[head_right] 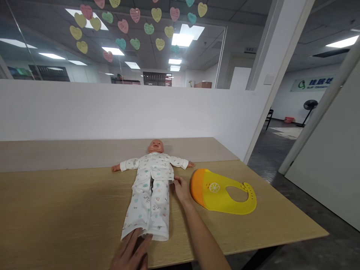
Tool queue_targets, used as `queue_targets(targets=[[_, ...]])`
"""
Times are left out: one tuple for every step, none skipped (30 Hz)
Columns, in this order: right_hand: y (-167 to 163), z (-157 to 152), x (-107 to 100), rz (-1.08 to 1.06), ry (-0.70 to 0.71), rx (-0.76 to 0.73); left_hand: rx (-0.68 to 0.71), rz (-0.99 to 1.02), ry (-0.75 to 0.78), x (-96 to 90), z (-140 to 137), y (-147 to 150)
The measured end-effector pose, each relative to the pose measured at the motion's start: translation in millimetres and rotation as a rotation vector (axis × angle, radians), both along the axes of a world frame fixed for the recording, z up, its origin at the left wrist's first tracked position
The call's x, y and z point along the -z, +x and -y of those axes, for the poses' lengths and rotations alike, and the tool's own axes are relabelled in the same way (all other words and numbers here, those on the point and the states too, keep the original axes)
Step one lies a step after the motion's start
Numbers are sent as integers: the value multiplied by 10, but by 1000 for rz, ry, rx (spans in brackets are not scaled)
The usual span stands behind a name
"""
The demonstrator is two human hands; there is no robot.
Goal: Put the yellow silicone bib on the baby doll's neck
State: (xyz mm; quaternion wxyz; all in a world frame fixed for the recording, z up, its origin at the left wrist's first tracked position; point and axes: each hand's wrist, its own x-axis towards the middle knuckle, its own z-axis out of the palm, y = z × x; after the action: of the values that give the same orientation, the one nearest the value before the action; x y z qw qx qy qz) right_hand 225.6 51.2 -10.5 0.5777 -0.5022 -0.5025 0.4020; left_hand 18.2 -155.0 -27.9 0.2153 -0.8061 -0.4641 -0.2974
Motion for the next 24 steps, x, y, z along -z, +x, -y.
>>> queue_targets(targets=[[-1, -9, 8, 7, 5, -2, 13, -63, -20, -52, -22, -23], [-1, -17, 16, 16, 10, -4, 24, -111, -45, -107, -40, -39], [0, -26, 24, 25, 13, -8, 28, -141, -71, -161, -52, -48], [2, -34, 32, 33, 16, -16, 24, -158, -98, -207, -57, -53], [4, -42, 41, 38, 16, -24, 18, -169, -122, -244, -56, -54], [6, -49, 48, 41, 15, -29, 10, -176, -138, -268, -50, -52], [9, -56, 55, 45, 16, -33, -1, -179, -147, -279, -40, -50], [11, -62, 61, 50, 17, -37, -12, -179, -146, -279, -29, -47], [12, -66, 66, 56, 19, -38, -21, -178, -144, -270, -19, -43], [13, -70, 70, 60, 21, -38, -29, -175, -138, -255, -12, -38], [12, -72, 72, 61, 22, -38, -38, -171, -133, -236, -9, -31], [11, -75, 74, 60, 24, -38, -45, -168, -128, -217, -10, -23], [9, -76, 76, 59, 24, -36, -46, -167, -122, -198, -14, -14], [7, -76, 76, 59, 23, -35, -42, -165, -117, -181, -20, -3], [3, -74, 75, 64, 22, -35, -36, -161, -112, -165, -28, 7], [-2, -70, 71, 71, 21, -35, -27, -156, -113, -151, -36, 17], [-7, -63, 64, 79, 22, -36, -19, -147, -116, -138, -43, 26], [-15, -52, 53, 85, 26, -39, -17, -136, -121, -127, -48, 34], [-23, -38, 38, 90, 30, -39, -23, -124, -128, -117, -52, 42], [-33, -21, 20, 94, 34, -34, -34, -112, -133, -109, -55, 49], [-44, -1, -1, 98, 36, -22, -46, -106, -138, -103, -57, 56], [-57, 22, -24, 102, 36, -5, -55, -108, -142, -98, -59, 62], [-69, 46, -46, 104, 34, 15, -62, -115, -144, -96, -60, 67], [-80, 75, -66, 103, 32, 36, -62, -126, -145, -94, -63, 70]])
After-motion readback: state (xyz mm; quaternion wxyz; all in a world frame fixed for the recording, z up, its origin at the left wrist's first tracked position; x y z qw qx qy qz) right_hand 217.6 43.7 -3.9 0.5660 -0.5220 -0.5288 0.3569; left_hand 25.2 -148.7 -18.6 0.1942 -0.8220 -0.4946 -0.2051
